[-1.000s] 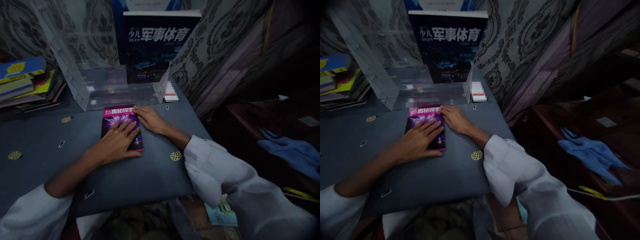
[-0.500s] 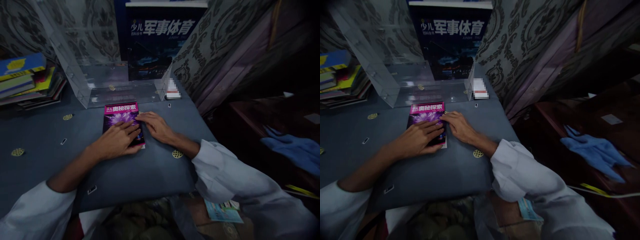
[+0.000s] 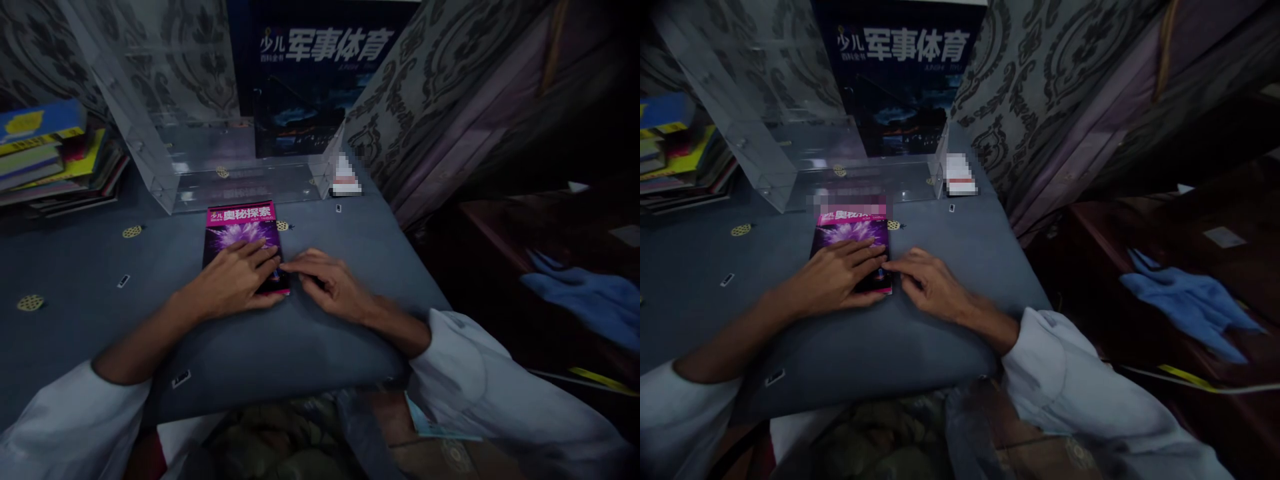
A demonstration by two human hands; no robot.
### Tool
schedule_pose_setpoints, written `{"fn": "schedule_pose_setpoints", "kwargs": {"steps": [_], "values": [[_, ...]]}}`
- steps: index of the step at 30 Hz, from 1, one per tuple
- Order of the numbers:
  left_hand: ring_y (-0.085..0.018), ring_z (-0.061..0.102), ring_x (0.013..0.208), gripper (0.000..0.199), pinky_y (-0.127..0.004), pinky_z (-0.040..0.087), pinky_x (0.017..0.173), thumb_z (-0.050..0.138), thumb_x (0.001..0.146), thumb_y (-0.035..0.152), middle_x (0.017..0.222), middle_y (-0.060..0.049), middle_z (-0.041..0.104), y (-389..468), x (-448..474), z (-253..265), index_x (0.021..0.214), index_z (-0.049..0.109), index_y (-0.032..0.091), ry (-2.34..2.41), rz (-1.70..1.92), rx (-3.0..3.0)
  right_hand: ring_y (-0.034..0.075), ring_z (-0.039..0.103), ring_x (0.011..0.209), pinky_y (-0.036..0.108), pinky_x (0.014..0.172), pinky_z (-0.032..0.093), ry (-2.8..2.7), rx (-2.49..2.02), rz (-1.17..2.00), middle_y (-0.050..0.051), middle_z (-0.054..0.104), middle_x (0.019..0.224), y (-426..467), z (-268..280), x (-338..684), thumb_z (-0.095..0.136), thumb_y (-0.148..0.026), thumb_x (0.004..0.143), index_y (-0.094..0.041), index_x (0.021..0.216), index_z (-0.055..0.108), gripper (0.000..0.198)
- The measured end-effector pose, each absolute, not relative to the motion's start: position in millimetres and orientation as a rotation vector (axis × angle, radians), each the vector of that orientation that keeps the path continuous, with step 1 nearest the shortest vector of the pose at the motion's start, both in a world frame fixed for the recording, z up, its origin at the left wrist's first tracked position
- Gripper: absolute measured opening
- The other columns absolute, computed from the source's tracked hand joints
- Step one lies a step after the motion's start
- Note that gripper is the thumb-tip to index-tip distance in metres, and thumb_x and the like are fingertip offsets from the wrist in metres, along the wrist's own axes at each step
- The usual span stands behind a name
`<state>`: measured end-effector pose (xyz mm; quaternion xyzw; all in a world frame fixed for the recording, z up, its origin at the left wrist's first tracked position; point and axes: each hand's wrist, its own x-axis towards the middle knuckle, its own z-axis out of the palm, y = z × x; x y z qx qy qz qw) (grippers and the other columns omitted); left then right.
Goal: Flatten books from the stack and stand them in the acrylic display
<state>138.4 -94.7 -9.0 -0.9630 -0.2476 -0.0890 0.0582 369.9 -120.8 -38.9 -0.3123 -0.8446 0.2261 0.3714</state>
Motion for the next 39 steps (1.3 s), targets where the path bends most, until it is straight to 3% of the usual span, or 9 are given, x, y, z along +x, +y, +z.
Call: {"fn": "schedule_pose_setpoints", "kwargs": {"steps": [10, 19, 32, 39], "values": [[-0.036, 0.056, 0.127, 0.057, -0.048, 0.046, 0.104, 0.058, 0.094, 0.055, 0.130, -0.017, 0.065, -98, 139, -12, 0.129, 0.062, 0.011, -0.841, -0.241, -2.929, 0.021, 0.062, 0.096, 0.039, 0.087, 0.055, -2.303, -0.639, 0.458, 0.009, 0.072, 0.094, -130, -33, 372, 0.050, -0.009, 0.093, -0.016, 0.112, 0.071, 0.029], [-0.033, 0.038, 0.146, 0.064, -0.054, 0.024, 0.120, 0.053, 0.097, 0.054, 0.153, -0.016, 0.049, -97, 138, -26, 0.148, 0.047, 0.016, -0.917, -0.282, -3.036, 0.020, 0.061, 0.093, 0.036, 0.086, 0.057, -2.369, -0.545, 0.464, 0.008, 0.073, 0.089, -138, -26, 369, 0.053, -0.014, 0.096, -0.015, 0.107, 0.070, 0.020], [-0.029, 0.034, 0.149, 0.070, -0.052, 0.017, 0.124, 0.053, 0.097, 0.057, 0.160, -0.011, 0.041, -94, 135, -43, 0.155, 0.037, 0.023, -0.931, -0.352, -3.045, 0.018, 0.063, 0.090, 0.033, 0.088, 0.055, -2.351, -0.603, 0.419, 0.007, 0.074, 0.089, -135, -34, 367, 0.054, -0.019, 0.099, -0.014, 0.102, 0.070, 0.017], [-0.030, 0.029, 0.152, 0.090, -0.052, 0.014, 0.125, 0.049, 0.091, 0.074, 0.161, -0.015, 0.037, -90, 133, -43, 0.160, 0.027, 0.020, -0.986, -0.390, -3.106, 0.021, 0.065, 0.106, 0.042, 0.100, 0.052, -2.341, -0.806, 0.464, 0.011, 0.074, 0.111, -130, -39, 366, 0.062, -0.031, 0.097, -0.016, 0.113, 0.070, 0.024]]}}
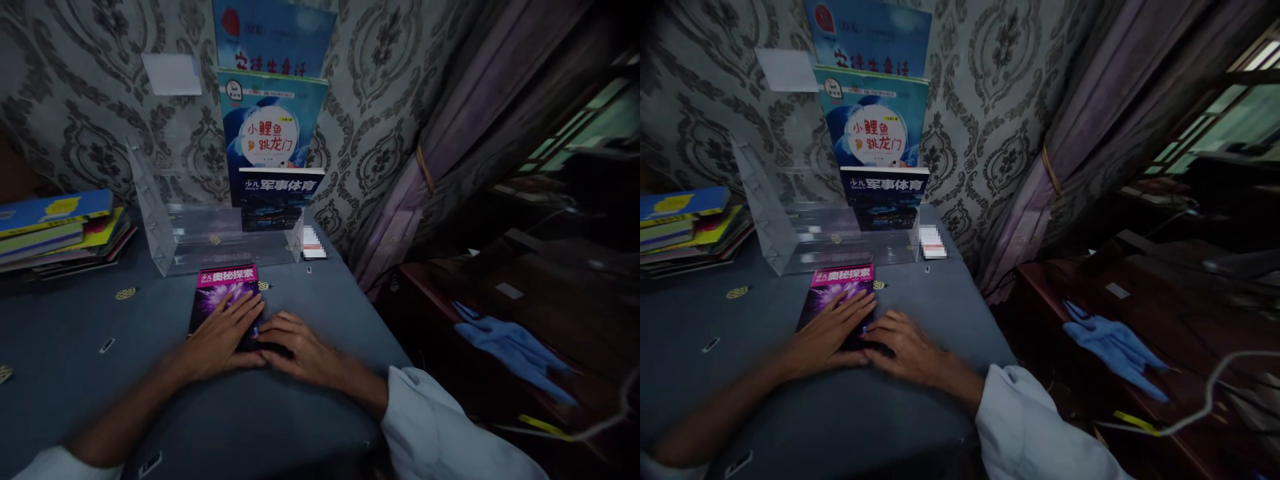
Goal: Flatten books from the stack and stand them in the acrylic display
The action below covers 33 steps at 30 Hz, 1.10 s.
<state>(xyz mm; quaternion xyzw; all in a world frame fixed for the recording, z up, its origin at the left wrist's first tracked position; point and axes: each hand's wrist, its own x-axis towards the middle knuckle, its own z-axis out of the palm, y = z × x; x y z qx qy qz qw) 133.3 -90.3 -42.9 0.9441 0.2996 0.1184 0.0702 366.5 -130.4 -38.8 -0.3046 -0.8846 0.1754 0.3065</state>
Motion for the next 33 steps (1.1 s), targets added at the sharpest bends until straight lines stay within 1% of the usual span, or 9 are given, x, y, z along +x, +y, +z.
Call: {"fn": "schedule_pose_setpoints", "kwargs": {"steps": [3, 7, 11, 15, 19, 23, 28, 31, 33], "values": [[-0.030, 0.030, 0.152, 0.089, -0.052, 0.014, 0.125, 0.051, 0.089, 0.074, 0.160, -0.015, 0.038, -83, 126, -44, 0.159, 0.030, 0.022, 0.928, 0.381, 2.788, 0.025, 0.061, 0.122, 0.047, 0.110, 0.046, -2.362, -0.957, 0.473, 0.014, 0.069, 0.128, -130, -38, 365, 0.058, -0.034, 0.099, -0.017, 0.124, 0.067, 0.032], [-0.030, 0.037, 0.149, 0.069, -0.055, 0.021, 0.122, 0.046, 0.097, 0.063, 0.157, -0.017, 0.044, -65, 112, -53, 0.153, 0.042, 0.022, 1.169, 0.512, 2.713, 0.028, 0.041, 0.146, 0.053, 0.121, 0.031, -2.423, -1.122, 0.504, 0.020, 0.049, 0.153, -122, -35, 356, 0.052, -0.037, 0.102, -0.014, 0.144, 0.052, 0.048], [-0.036, 0.036, 0.148, 0.063, -0.059, 0.026, 0.118, 0.045, 0.098, 0.055, 0.155, -0.024, 0.044, -48, 101, -66, 0.145, 0.049, 0.014, 1.544, 0.618, 2.570, 0.032, 0.030, 0.152, 0.055, 0.124, 0.026, -2.428, -1.260, 0.549, 0.024, 0.037, 0.159, -100, -31, 336, 0.055, -0.036, 0.099, -0.009, 0.149, 0.044, 0.058], [-0.041, 0.032, 0.149, 0.070, -0.057, 0.029, 0.117, 0.043, 0.094, 0.056, 0.156, -0.029, 0.038, -43, 97, -70, 0.143, 0.047, 0.006, 1.743, 0.759, 2.345, 0.036, 0.028, 0.152, 0.059, 0.122, 0.026, -2.361, -1.345, 0.569, 0.027, 0.036, 0.159, -73, -31, 314, 0.057, -0.033, 0.096, -0.007, 0.148, 0.043, 0.060], [-0.037, 0.038, 0.147, 0.067, -0.054, 0.031, 0.118, 0.051, 0.089, 0.057, 0.151, -0.021, 0.048, -42, 95, -60, 0.139, 0.051, 0.014, 1.611, 1.016, 2.070, 0.037, 0.025, 0.153, 0.059, 0.122, 0.025, -2.288, -1.404, 0.515, 0.028, 0.037, 0.158, -63, -35, 301, 0.056, -0.029, 0.095, -0.004, 0.145, 0.044, 0.057], [-0.031, 0.053, 0.134, 0.058, -0.048, 0.038, 0.115, 0.066, 0.082, 0.051, 0.139, -0.015, 0.060, -40, 96, -45, 0.130, 0.057, 0.019, 1.407, 1.232, 1.542, 0.036, 0.026, 0.152, 0.059, 0.122, 0.026, -2.244, -1.394, 0.487, 0.027, 0.038, 0.157, -66, -39, 300, 0.054, -0.031, 0.097, -0.007, 0.144, 0.046, 0.054], [-0.021, 0.064, 0.120, 0.040, -0.029, 0.050, 0.101, 0.073, 0.077, 0.027, 0.130, -0.010, 0.066, -43, 102, -29, 0.115, 0.062, 0.020, 1.311, 1.399, 0.917, 0.038, 0.019, 0.154, 0.063, 0.122, 0.024, -2.219, -1.395, 0.495, 0.026, 0.034, 0.160, -70, -41, 302, 0.053, -0.036, 0.098, -0.008, 0.146, 0.045, 0.056], [-0.019, 0.069, 0.110, 0.034, -0.025, 0.055, 0.090, 0.071, 0.080, 0.024, 0.121, -0.008, 0.071, -50, 111, -21, 0.113, 0.063, 0.019, 1.251, 1.367, 0.778, 0.039, 0.018, 0.154, 0.064, 0.121, 0.023, -2.200, -1.385, 0.502, 0.023, 0.033, 0.161, -71, -41, 303, 0.051, -0.038, 0.099, -0.011, 0.147, 0.044, 0.056], [-0.019, 0.071, 0.105, 0.034, -0.026, 0.056, 0.088, 0.070, 0.083, 0.025, 0.114, -0.007, 0.074, -58, 120, -15, 0.116, 0.064, 0.020, 1.219, 1.331, 0.736, 0.039, 0.018, 0.154, 0.063, 0.122, 0.022, -2.202, -1.386, 0.540, 0.023, 0.032, 0.162, -72, -39, 302, 0.049, -0.040, 0.100, -0.010, 0.149, 0.042, 0.058]]}}
